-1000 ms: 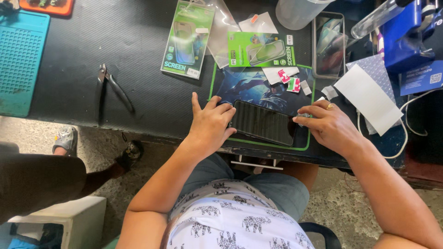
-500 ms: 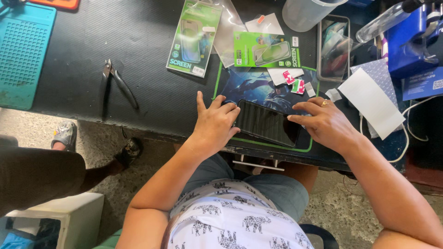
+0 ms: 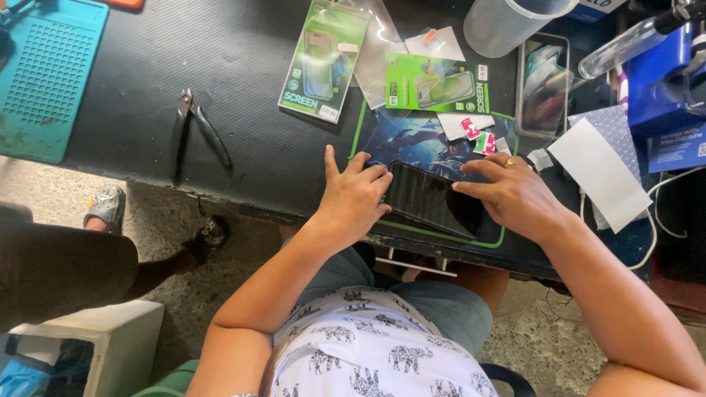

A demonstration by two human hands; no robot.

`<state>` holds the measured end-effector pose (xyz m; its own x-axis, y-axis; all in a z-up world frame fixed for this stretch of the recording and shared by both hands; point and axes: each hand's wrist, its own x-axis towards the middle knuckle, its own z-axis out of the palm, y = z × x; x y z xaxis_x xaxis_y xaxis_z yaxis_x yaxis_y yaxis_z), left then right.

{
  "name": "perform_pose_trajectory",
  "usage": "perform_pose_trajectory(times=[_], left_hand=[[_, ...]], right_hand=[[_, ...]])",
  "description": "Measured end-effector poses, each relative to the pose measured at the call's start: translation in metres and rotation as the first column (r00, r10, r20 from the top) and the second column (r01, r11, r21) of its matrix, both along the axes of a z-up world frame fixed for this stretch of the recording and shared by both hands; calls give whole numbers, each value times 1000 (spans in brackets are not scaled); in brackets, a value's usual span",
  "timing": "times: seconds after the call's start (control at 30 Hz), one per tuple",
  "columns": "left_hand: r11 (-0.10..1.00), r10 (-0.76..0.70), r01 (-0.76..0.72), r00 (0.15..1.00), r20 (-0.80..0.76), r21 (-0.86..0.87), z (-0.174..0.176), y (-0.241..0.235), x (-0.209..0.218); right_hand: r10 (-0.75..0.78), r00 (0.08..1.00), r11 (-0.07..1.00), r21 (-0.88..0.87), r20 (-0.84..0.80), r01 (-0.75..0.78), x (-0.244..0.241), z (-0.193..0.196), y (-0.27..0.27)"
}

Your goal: The person handles a smartphone on a workbench, repeatedly pressing the screen edges and wiping the surface with a small cloth. They rotate the phone to inspect different sides and continue pressing along the frame.

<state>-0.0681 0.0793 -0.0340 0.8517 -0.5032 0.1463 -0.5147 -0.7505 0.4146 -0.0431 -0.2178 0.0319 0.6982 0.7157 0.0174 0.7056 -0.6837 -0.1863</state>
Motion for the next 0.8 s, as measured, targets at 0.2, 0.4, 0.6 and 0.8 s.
perform_pose_trajectory(times=[0.2, 0.4, 0.6, 0.8], left_hand=[[1000, 4, -3, 1000, 20, -19, -3, 0, 0], [1000, 11, -11, 999, 30, -21, -5, -1, -2], [1000, 22, -22, 998, 61, -12, -7, -2, -2], [1000, 24, -23, 999, 39, -15, -8, -2, -2]], right_hand=[[35, 999, 999, 6, 28, -35, 4, 2, 11], [36, 999, 999, 7, 26, -37, 9, 1, 21], [63, 996, 998, 10, 56, -63, 14, -2, 31], [92, 994, 995, 26, 57, -93, 21, -6, 40]])
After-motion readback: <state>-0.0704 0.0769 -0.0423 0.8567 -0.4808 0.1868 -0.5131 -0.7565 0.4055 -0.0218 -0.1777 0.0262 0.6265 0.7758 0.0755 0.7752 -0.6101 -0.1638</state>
